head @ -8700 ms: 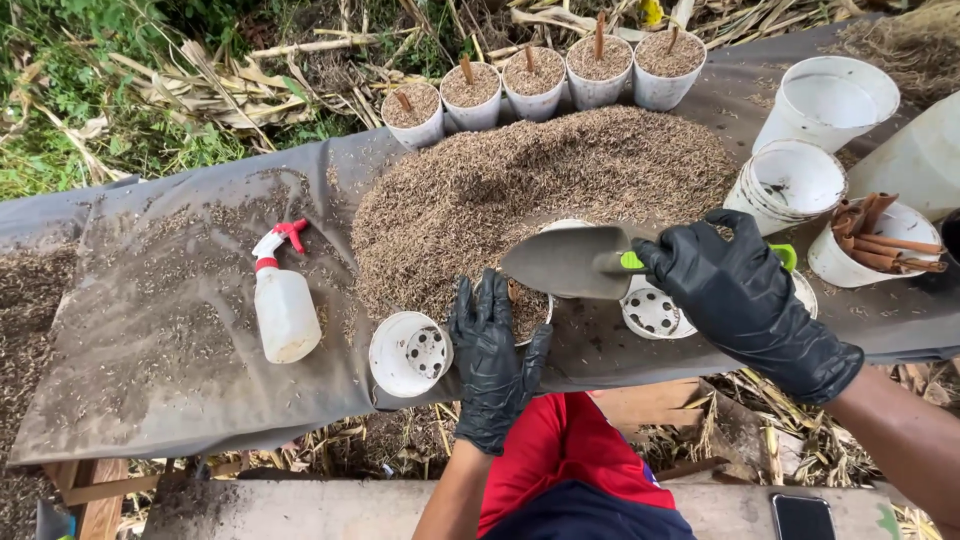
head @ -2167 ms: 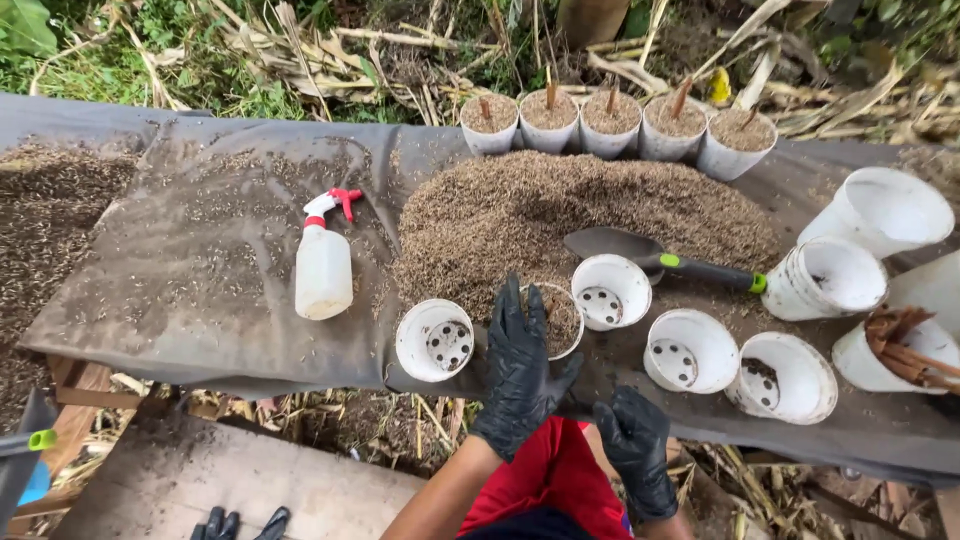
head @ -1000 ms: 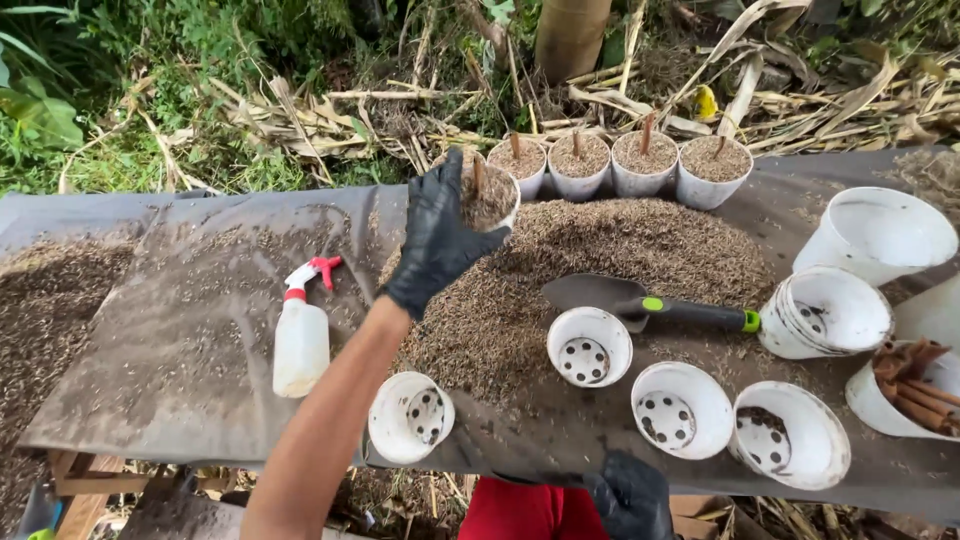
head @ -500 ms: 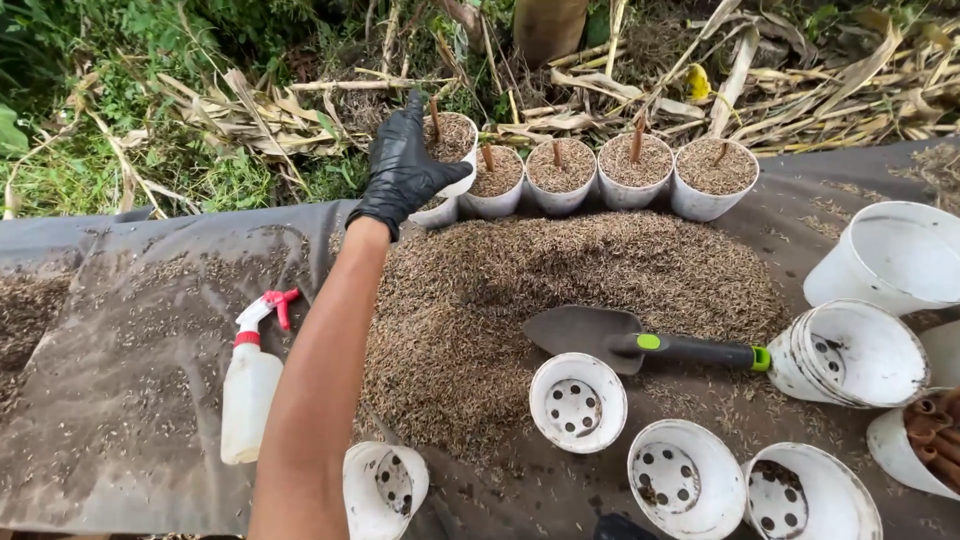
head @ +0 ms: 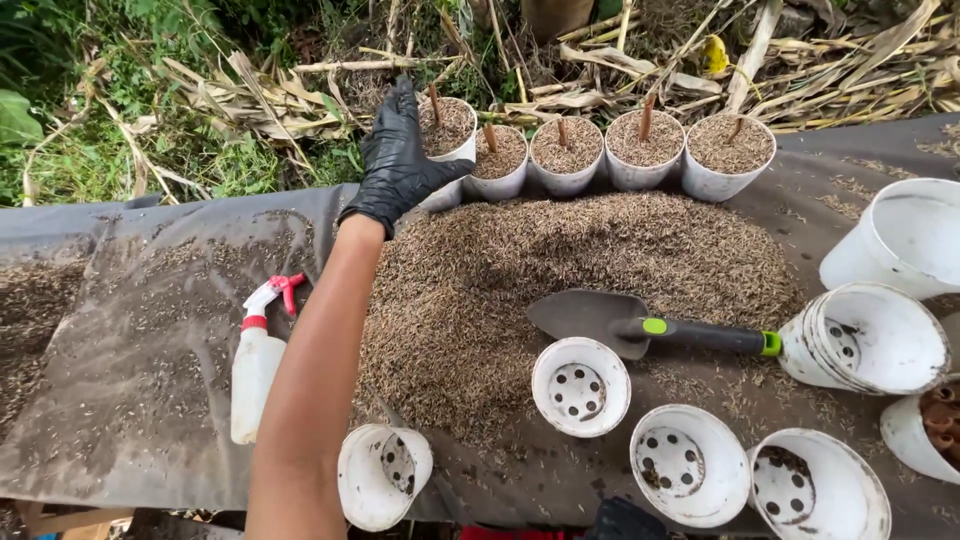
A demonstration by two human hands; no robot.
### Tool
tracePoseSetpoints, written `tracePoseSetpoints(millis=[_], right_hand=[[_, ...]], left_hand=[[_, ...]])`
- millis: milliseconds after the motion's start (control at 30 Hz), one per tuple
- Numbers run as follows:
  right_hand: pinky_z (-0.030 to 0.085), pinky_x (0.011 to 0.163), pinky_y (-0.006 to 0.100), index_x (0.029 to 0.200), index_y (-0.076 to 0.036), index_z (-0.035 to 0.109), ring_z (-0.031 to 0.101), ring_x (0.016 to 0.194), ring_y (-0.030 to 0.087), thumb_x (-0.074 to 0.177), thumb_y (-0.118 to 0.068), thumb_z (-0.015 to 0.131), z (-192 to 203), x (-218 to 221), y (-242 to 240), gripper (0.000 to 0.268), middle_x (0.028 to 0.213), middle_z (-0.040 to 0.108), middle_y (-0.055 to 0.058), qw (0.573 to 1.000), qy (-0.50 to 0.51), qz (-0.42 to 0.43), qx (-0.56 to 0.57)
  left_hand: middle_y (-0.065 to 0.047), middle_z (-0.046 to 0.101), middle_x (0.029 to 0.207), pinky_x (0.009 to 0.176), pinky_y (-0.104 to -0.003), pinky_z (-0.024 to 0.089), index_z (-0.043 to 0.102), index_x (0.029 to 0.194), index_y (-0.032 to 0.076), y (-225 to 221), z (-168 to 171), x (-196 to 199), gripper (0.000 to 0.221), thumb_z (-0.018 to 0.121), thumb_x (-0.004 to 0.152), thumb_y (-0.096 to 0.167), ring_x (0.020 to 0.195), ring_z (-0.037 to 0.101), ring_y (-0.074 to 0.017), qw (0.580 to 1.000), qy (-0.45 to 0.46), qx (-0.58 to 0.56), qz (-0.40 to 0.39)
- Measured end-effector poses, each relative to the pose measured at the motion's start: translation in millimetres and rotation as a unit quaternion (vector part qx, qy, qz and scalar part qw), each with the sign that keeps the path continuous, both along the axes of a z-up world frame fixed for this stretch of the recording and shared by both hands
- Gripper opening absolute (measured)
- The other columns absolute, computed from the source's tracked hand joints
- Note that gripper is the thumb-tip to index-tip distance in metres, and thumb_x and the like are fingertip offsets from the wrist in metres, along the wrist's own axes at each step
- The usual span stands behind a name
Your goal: Filling small plastic pots with soil using a hand trowel and compacting the soil with fingers.
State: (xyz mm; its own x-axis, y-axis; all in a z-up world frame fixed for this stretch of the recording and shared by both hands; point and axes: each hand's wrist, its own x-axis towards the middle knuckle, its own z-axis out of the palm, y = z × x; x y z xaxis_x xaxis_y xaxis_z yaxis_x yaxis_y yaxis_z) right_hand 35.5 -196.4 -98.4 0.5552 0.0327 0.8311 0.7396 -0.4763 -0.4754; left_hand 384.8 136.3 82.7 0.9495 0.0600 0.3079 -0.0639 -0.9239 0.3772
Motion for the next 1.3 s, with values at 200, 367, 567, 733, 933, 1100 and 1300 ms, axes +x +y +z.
tracePoseSetpoints(millis=[200, 367, 567, 733, 933, 1100, 1300], right_hand=[[0.033, 0.041, 0.032, 0.045, -0.013, 0.046, 0.041, 0.037, 0.017, 0.094, -0.033, 0.052, 68.5, -8.7, -2.7, 0.054, 0.045, 0.042, 0.003, 0.997, 0.065, 0.047, 0.02], [0.031, 0.051, 0.043, 0.06, -0.009, 0.046, 0.043, 0.05, 0.027, 0.095, -0.023, 0.062, 14.5, -16.0, -20.4, 0.041, 0.056, 0.041, 0.008, 0.974, 0.182, 0.134, -0.029], [0.042, 0.055, 0.043, 0.067, -0.011, 0.062, 0.055, 0.057, 0.029, 0.096, -0.027, 0.061, -4.2, -15.6, -26.1, 0.033, 0.062, 0.058, 0.009, 0.968, 0.221, 0.097, -0.071], [0.048, 0.061, 0.041, 0.089, -0.019, 0.078, 0.065, 0.072, 0.026, 0.091, -0.039, 0.068, 38.0, -22.9, -54.2, 0.023, 0.08, 0.068, 0.004, 0.931, 0.286, 0.147, -0.173], [0.061, 0.076, 0.033, 0.104, -0.022, 0.077, 0.076, 0.088, 0.017, 0.084, -0.025, 0.077, 143.1, 7.8, -105.2, 0.02, 0.101, 0.077, -0.001, 0.927, 0.197, 0.158, -0.275], [0.069, 0.069, 0.039, 0.121, -0.02, 0.065, 0.076, 0.082, 0.024, 0.097, -0.039, 0.056, 193.8, 100.1, -112.8, 0.033, 0.106, 0.074, 0.011, 0.865, 0.232, 0.006, -0.444], [0.057, 0.081, 0.044, 0.09, -0.014, 0.065, 0.072, 0.092, 0.031, 0.098, -0.064, 0.046, 151.3, 190.6, -94.3, 0.054, 0.1, 0.072, 0.013, 0.712, 0.367, -0.084, -0.593]], left_hand=[[-0.021, -0.006, 0.173, 0.129, -0.059, 0.007, -0.012, 0.162, 0.007, 12.0, 33.0, -66.9, 0.133, 0.071, 0.087, 0.079, 0.161, 0.0, -0.0421, 0.998, -0.044, 0.036, -0.035], [-0.016, 0.052, 0.13, 0.096, -0.039, 0.055, 0.001, 0.166, 0.007, -28.9, 69.0, -155.4, 0.092, 0.07, 0.112, 0.035, 0.104, 0.052, -0.0199, 0.923, -0.339, 0.046, -0.176], [-0.031, 0.049, 0.147, 0.115, -0.053, 0.039, 0.035, 0.15, -0.009, -127.1, 27.9, -259.6, 0.087, 0.067, 0.094, 0.048, 0.134, 0.049, -0.0462, 0.938, -0.135, 0.044, -0.315], [-0.03, 0.039, 0.154, 0.107, -0.072, 0.029, 0.021, 0.159, 0.002, -174.3, -49.1, -266.8, 0.124, 0.068, 0.076, 0.08, 0.133, 0.045, -0.0487, 0.957, 0.024, 0.2, -0.207], [-0.029, 0.054, 0.131, 0.097, -0.063, 0.043, 0.03, 0.157, -0.005, -178.2, -79.6, -281.1, 0.111, 0.061, 0.081, 0.07, 0.106, 0.058, -0.0412, 0.965, -0.099, 0.199, -0.137], [-0.023, 0.055, 0.129, 0.087, -0.05, 0.047, 0.028, 0.157, -0.004, -170.4, -60.4, -321.2, 0.117, 0.036, 0.084, 0.088, 0.11, 0.056, -0.0323, 0.955, -0.091, 0.264, -0.1], [-0.032, 0.041, 0.15, 0.107, -0.074, 0.028, 0.02, 0.161, 0.0, -164.3, -42.1, -349.6, 0.129, 0.053, 0.075, 0.091, 0.142, 0.035, -0.0487, 0.963, -0.04, 0.225, -0.14]])
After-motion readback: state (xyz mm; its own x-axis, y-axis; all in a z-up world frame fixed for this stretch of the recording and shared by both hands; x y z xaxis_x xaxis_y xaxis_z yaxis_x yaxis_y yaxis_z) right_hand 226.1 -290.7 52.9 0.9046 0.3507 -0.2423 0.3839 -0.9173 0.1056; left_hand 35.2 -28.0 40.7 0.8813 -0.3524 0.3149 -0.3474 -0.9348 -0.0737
